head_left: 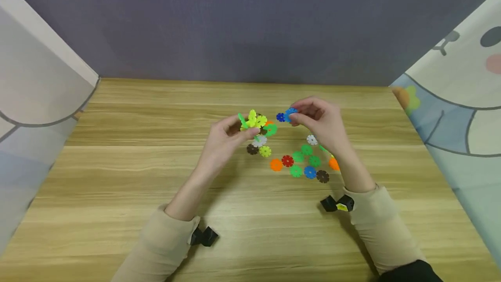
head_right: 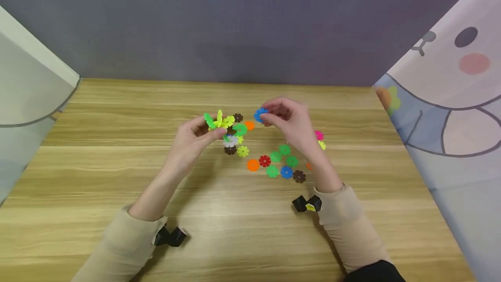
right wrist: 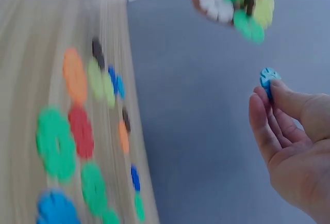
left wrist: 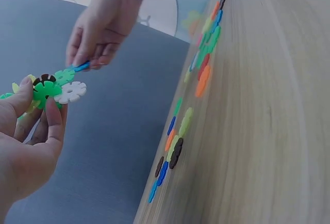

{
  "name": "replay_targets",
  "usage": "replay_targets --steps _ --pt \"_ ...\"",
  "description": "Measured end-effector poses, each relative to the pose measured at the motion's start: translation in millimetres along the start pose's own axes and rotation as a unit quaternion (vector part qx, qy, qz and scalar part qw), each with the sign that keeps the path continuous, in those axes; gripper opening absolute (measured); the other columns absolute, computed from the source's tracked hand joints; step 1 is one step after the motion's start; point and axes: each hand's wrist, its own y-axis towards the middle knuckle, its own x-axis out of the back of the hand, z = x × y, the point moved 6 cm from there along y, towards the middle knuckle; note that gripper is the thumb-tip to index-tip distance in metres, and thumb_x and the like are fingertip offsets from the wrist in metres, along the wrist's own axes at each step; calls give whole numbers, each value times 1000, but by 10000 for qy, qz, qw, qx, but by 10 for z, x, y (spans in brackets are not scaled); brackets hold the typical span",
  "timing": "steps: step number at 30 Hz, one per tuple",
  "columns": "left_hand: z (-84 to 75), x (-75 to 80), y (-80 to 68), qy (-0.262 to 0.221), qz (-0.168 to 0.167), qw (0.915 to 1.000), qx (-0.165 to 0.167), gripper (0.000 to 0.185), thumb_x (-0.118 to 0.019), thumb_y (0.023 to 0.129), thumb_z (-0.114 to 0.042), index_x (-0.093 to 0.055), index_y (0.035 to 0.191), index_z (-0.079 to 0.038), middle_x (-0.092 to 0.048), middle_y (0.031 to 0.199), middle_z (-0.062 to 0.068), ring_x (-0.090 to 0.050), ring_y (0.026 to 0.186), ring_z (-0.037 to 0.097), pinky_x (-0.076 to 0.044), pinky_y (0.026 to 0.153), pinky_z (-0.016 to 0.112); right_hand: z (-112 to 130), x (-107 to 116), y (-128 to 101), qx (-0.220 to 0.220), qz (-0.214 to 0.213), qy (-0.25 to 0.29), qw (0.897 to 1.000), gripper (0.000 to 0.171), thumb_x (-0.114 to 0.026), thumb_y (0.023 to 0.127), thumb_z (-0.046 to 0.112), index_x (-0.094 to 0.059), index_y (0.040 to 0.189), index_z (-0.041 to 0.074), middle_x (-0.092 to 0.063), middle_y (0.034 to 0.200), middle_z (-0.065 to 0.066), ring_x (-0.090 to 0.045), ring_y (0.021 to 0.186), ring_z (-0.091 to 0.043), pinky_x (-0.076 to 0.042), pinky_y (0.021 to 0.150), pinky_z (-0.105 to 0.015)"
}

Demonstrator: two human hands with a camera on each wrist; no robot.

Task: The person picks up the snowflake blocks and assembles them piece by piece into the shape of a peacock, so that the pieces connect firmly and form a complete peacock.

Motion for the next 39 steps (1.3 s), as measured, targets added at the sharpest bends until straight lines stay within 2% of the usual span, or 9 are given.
replay_targets --steps 5,10,16,21,24,30,34,39 --pt "-2 1 -9 328 95 9994 -31 29 -79 91 -33 -74 115 -18 -72 112 2 -66 101 18 -57 87 31 105 -216 -79 -98 -2 396 9992 20 -74 91 -2 -71 111 -5 -74 90 0 -74 77 -14 -64 74 -28" --pt "-15 -6 -14 530 143 9985 -32 27 -80 91 -35 -75 113 -21 -73 109 0 -67 101 18 -56 88 34 166 -326 -93 63 -23 530 9986 19 -73 90 -6 -71 109 -7 -75 90 2 -74 76 -14 -65 73 -31" --pt "-20 -7 -25 608 190 9979 -62 31 -80 90 -34 -74 118 -20 -75 111 -1 -73 99 17 -59 90 35 202 -361 -117 207 -81 105 9997 19 -77 90 1 -73 107 -4 -74 89 6 -72 77 -15 -63 72 -27" --pt "-42 -16 -26 627 218 9975 -225 30 -81 90 -30 -75 118 -20 -76 111 -1 -73 95 17 -60 84 32 197 -366 -125 246 -77 -65 9996 18 -77 91 5 -74 107 -2 -75 90 4 -71 76 -15 -61 71 -26" --pt "-49 -6 -29 720 174 9969 -262 29 -81 90 -29 -76 117 -18 -76 110 0 -71 93 17 -59 81 29 191 -388 -121 269 -51 99 9996 16 -76 90 2 -74 105 -4 -77 91 4 -71 76 -14 -61 70 -25" --pt "-38 13 -39 776 75 9966 -275 29 -82 89 -23 -76 115 -14 -75 110 2 -70 98 17 -59 85 28 162 -443 -117 266 -49 576 9980 13 -74 87 -11 -72 100 -12 -78 92 8 -73 76 -12 -62 71 -23" --pt "-40 18 -40 880 50 9956 -328 29 -83 88 -22 -77 115 -12 -74 110 5 -69 99 17 -59 87 28 161 -460 -119 339 -60 539 9980 13 -74 85 -14 -72 98 -13 -77 92 10 -73 78 -9 -63 73 -24" --pt "-46 22 -46 971 69 9946 -365 27 -83 87 -20 -77 112 -11 -73 104 5 -65 93 17 -57 82 26 182 -494 -126 422 -12 390 9983 12 -74 85 -13 -73 96 -11 -77 92 10 -73 79 -9 -63 74 -23"
